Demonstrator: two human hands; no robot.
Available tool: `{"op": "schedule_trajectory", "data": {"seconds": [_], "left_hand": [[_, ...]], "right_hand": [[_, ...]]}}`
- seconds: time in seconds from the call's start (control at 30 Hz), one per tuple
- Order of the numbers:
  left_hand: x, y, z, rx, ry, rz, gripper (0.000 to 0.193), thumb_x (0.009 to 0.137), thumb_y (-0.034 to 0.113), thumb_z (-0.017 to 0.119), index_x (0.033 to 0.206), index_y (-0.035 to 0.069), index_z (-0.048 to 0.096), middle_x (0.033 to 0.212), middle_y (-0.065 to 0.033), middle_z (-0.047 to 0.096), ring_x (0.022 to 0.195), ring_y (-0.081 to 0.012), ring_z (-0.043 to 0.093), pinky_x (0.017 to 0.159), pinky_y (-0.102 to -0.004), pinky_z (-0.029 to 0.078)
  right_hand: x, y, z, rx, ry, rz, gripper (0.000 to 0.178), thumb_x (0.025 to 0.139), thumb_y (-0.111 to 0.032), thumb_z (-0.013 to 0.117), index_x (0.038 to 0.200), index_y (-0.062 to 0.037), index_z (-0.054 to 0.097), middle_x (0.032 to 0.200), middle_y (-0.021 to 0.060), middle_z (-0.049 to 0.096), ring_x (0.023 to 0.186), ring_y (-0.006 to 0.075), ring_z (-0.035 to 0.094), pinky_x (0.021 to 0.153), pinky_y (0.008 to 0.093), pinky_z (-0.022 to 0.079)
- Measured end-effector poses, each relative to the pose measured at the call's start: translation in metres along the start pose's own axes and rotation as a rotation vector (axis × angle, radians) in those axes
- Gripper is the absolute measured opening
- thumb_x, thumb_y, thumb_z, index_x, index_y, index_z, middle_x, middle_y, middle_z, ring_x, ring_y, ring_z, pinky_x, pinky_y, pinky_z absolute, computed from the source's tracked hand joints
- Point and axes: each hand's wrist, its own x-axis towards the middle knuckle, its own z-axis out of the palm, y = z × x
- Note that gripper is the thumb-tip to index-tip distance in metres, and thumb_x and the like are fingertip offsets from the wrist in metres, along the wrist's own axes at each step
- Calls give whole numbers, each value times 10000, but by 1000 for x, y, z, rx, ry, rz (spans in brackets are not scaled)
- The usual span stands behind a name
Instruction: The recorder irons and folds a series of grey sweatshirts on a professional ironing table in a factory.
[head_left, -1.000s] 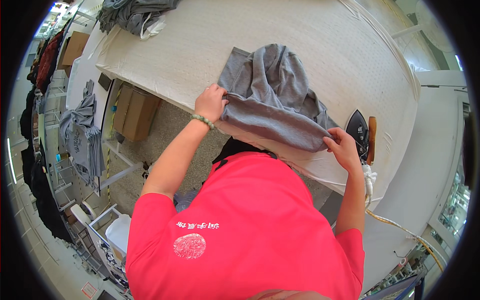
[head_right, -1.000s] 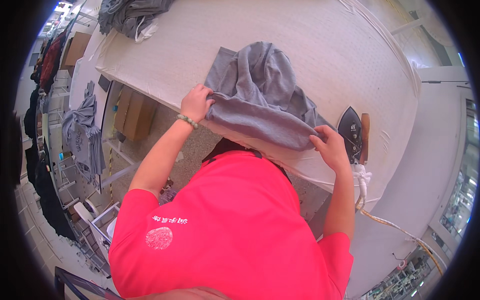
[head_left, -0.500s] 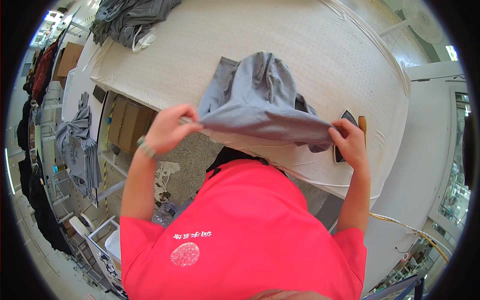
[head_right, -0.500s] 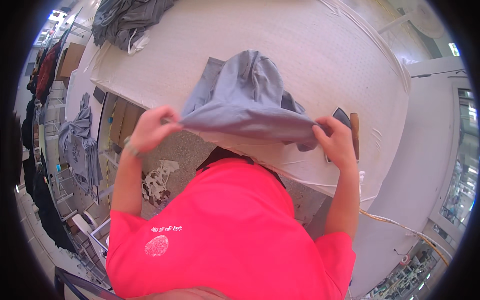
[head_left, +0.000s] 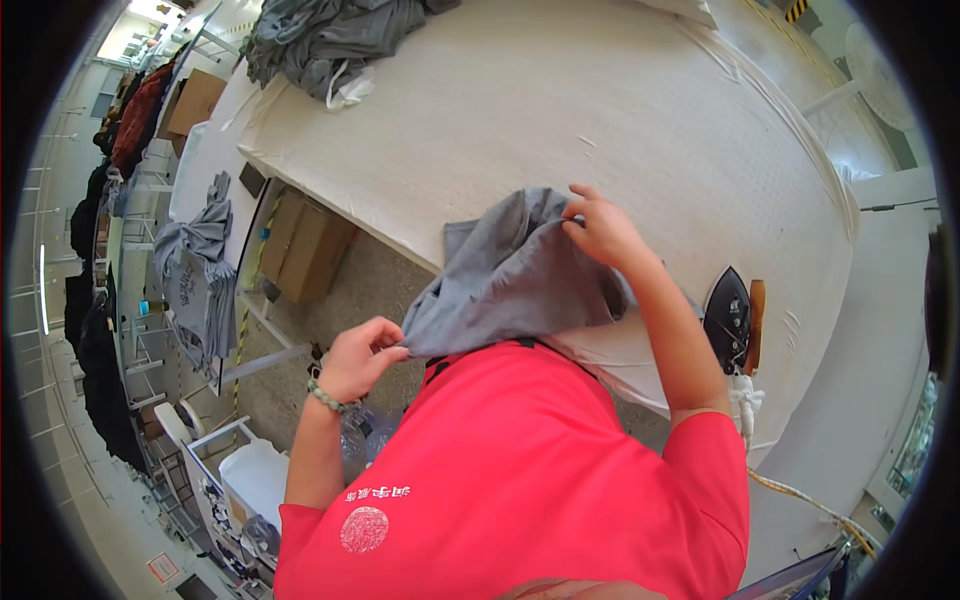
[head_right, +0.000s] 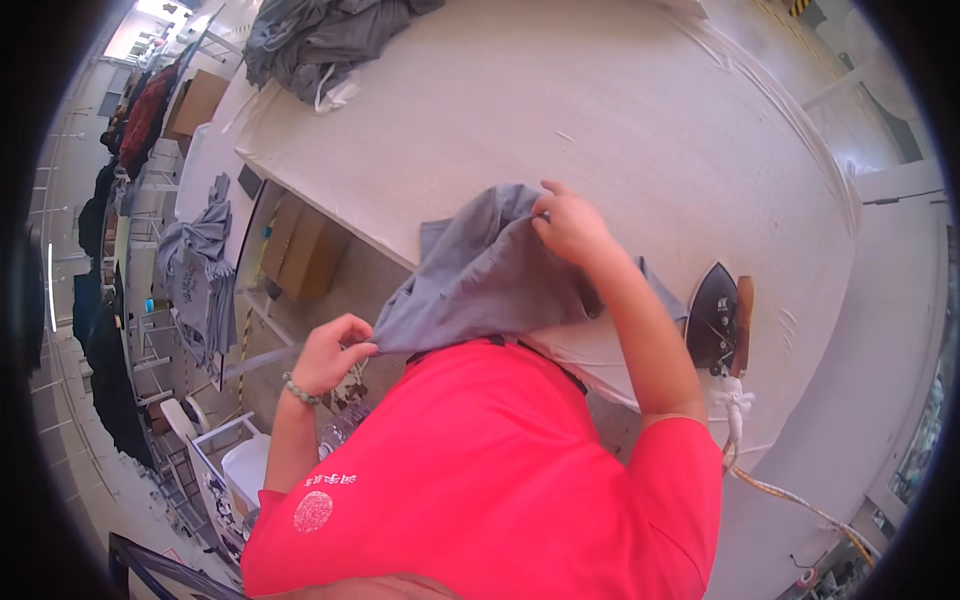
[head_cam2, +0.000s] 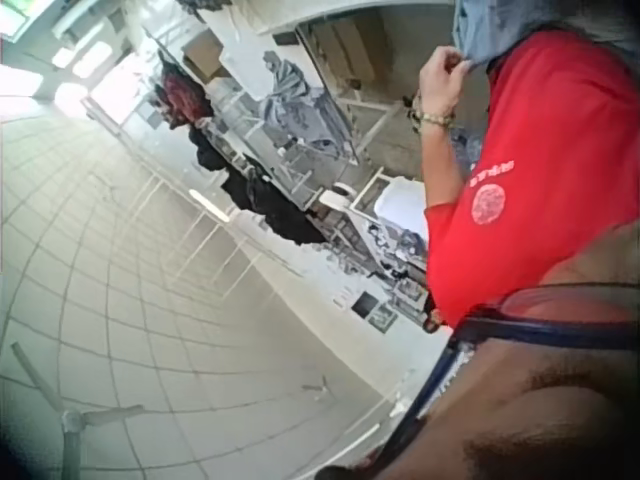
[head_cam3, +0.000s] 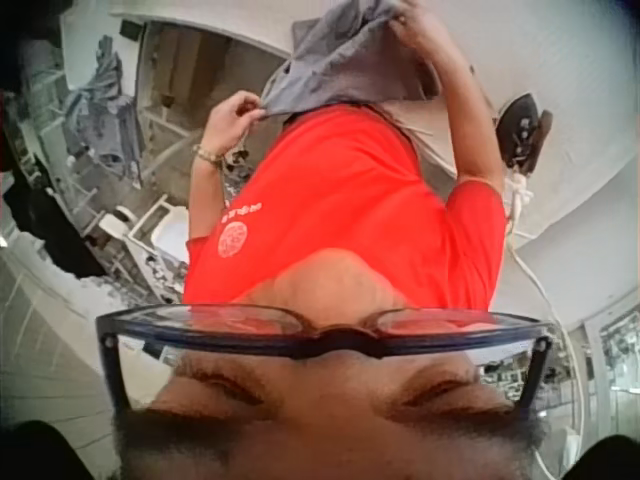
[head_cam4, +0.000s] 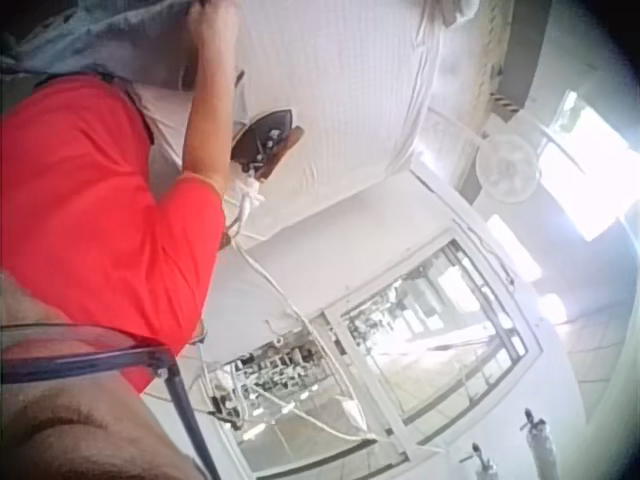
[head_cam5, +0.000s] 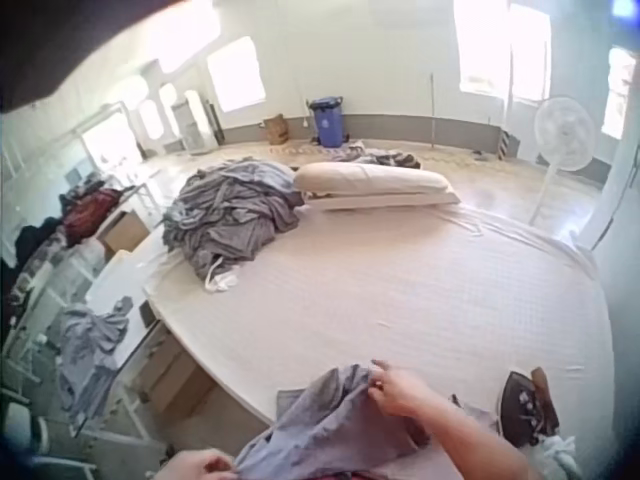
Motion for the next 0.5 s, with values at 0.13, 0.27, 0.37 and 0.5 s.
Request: {"op": "schedule_trajectory", "data": {"seconds": [0.13, 0.27, 0.37, 0.5], "left_hand": [[37, -25, -6, 83, -3, 87, 106, 932, 72, 740, 995, -2, 697, 848, -55, 715, 807, -121, 683, 747, -282, 549], [109, -15, -46, 299, 29, 322, 132, 966, 128, 710, 1035, 16, 717, 830, -72, 710, 752, -126, 672, 691, -306, 554], [160, 56, -106, 122, 85, 417, 132, 990, 121, 683, 1084, 30, 701, 878, -61, 705, 727, -117, 663, 595, -302, 544], [194, 166, -169, -412, 244, 948, 84, 1020, 64, 674, 1095, 25, 673, 892, -19, 675, 742, -94, 664, 633, -264, 582]], "right_hand": [[19, 20, 41, -92, -49, 44, 216, 960, -200, 597, 993, -38, 736, 1212, 204, 676, 1061, 435, 672, 944, 512, 540], [10, 23, 16, -54, 117, 87, 208, 957, -191, 644, 1045, -26, 735, 1082, 187, 715, 1029, 411, 683, 931, 484, 550], [11, 11, -54, -130, 427, 87, 165, 958, -155, 682, 1049, -30, 740, 1028, 173, 726, 965, 342, 702, 867, 414, 556], [-12, -94, -197, -292, 944, 70, 132, 1029, -89, 633, 1070, -19, 736, 929, 70, 711, 795, 163, 659, 746, 309, 530]]}}
